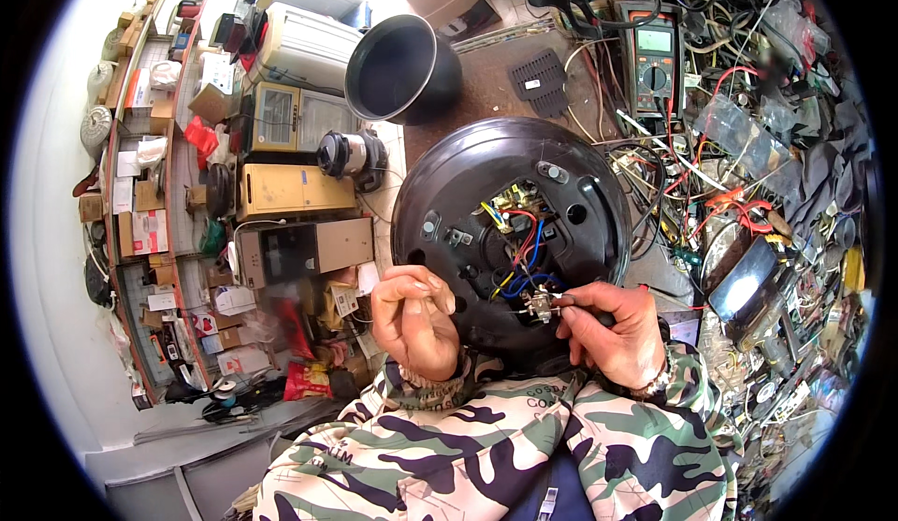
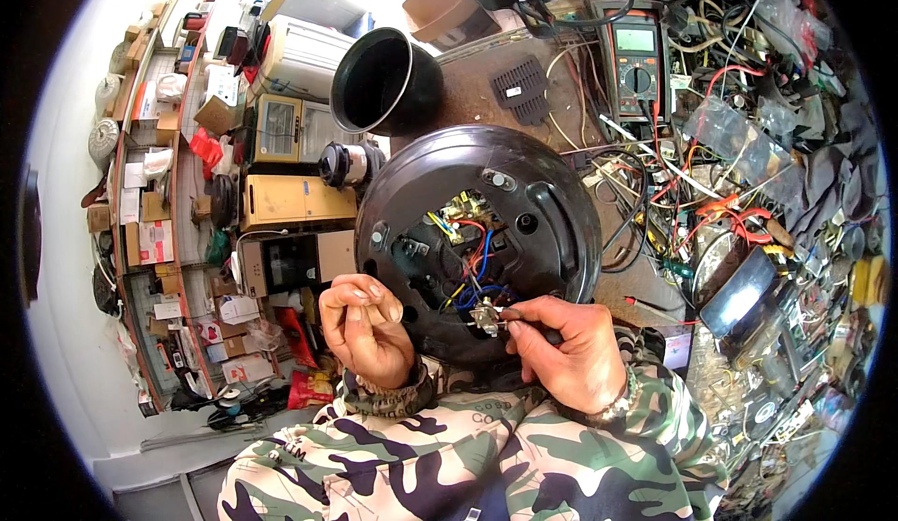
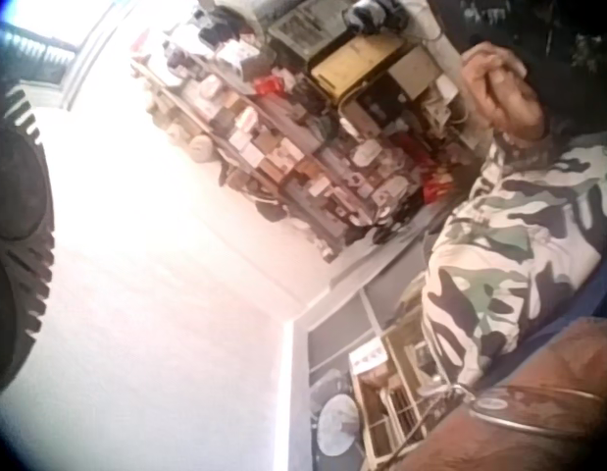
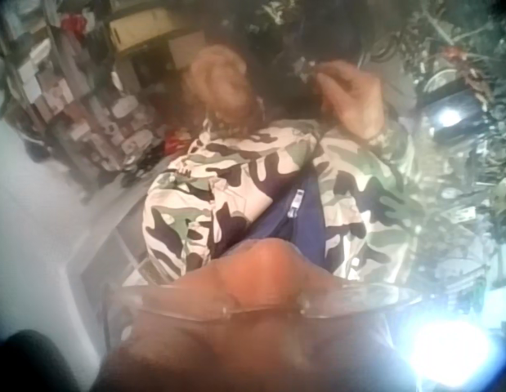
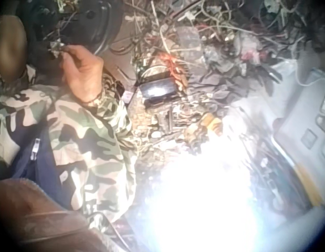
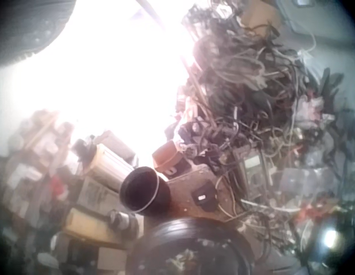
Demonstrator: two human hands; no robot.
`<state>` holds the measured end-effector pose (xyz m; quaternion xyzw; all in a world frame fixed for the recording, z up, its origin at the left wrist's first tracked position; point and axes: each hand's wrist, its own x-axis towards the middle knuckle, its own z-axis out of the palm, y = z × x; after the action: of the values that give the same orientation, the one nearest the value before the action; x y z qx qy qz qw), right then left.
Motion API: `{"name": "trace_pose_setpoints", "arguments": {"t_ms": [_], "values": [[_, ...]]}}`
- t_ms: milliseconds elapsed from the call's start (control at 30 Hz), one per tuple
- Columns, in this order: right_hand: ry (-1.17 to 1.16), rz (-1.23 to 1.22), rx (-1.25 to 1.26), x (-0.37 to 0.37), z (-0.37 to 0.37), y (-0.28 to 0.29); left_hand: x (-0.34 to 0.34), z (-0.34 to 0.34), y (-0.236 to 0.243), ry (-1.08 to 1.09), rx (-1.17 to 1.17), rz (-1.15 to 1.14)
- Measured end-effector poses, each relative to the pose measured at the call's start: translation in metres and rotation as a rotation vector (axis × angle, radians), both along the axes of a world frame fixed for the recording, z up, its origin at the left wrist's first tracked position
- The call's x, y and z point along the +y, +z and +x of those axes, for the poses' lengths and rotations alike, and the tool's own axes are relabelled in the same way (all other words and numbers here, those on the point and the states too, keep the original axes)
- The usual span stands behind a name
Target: The person disassembles a rice cooker by removing the lid and inner pot, then flips the unit to access the bottom. Using a screwdriver, they remove the base cover and proceed to unscrew and detach a small internal component from the wiring harness.
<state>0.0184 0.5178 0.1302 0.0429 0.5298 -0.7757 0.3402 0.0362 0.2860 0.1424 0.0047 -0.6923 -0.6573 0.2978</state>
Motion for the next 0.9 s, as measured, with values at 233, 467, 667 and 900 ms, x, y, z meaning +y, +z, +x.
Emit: {"name": "trace_pose_setpoints", "arguments": {"t_ms": [233, 467, 667, 900], "values": [[-0.014, 0.006, -0.026, -0.001, -0.005, 0.002, 0.002, -0.008, 0.002, -0.024, 0.041, 0.011], [-0.039, 0.04, -0.005, -0.004, -0.008, 0.003, -0.002, -0.012, 0.0, -0.067, 0.065, 0.046], [-0.057, 0.041, 0.01, -0.005, -0.009, 0.002, -0.002, -0.013, 0.0, -0.089, 0.092, 0.056], [-0.084, 0.018, 0.019, -0.005, -0.006, -0.001, -0.003, -0.013, -0.002, -0.113, 0.115, 0.073]]}}
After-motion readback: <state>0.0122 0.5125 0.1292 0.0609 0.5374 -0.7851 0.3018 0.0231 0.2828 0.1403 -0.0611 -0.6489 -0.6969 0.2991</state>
